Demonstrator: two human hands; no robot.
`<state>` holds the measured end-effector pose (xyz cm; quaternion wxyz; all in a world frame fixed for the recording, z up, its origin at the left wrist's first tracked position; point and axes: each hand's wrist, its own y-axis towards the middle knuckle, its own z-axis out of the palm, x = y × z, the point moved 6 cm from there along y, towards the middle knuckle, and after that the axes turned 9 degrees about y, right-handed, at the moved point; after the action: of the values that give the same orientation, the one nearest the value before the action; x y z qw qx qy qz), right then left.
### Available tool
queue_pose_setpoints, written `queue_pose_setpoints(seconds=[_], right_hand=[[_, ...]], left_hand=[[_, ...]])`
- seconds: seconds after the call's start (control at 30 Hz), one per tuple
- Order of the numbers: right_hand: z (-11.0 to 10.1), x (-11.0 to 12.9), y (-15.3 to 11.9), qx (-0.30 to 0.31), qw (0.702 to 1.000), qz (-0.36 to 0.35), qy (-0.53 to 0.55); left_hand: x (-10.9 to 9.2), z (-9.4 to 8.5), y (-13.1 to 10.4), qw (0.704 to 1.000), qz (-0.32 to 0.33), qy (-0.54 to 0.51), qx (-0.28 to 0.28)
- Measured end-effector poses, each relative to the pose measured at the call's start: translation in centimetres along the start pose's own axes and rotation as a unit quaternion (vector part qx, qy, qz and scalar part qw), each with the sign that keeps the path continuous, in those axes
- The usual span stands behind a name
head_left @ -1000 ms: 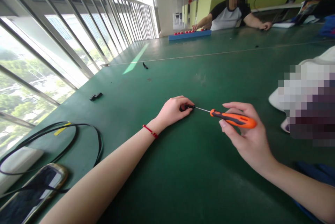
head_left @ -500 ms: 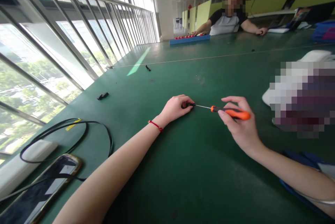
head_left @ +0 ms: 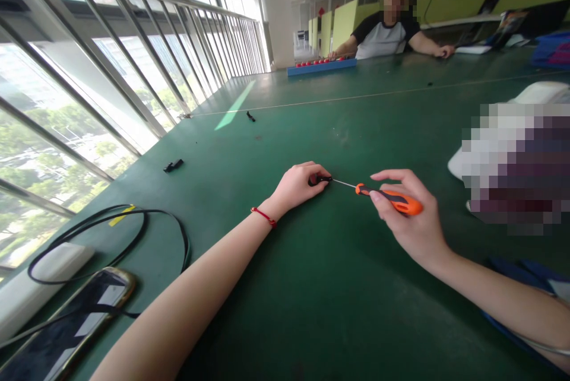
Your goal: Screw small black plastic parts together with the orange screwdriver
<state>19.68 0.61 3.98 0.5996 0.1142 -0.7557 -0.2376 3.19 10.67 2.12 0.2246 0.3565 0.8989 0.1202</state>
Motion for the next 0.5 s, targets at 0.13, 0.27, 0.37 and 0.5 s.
queue_pose_setpoints(seconds=[0.13, 0.27, 0.37, 0.5], right_hand=[[-0.60, 0.29, 0.11, -0.046, 0.998, -0.036, 0.019], [0.34, -0.34, -0.08, 0.030, 0.999, 0.030, -0.003], [-0.18, 0.24, -0.17, -0.018, 1.000, -0.020, 0.002], [-0.22, 0.24, -0.10, -0.018, 1.000, -0.017, 0.015]], left_hand=[[0.01, -0.02, -0.10, 1.000, 0.000, -0.007, 0.001], [-0.03, -0.02, -0.08, 1.000, 0.004, -0.011, 0.004], [-0.03, 0.00, -0.02, 1.000, 0.002, -0.010, 0.005], [-0.07, 0.02, 0.07, 1.000, 0.000, -0.010, 0.008]])
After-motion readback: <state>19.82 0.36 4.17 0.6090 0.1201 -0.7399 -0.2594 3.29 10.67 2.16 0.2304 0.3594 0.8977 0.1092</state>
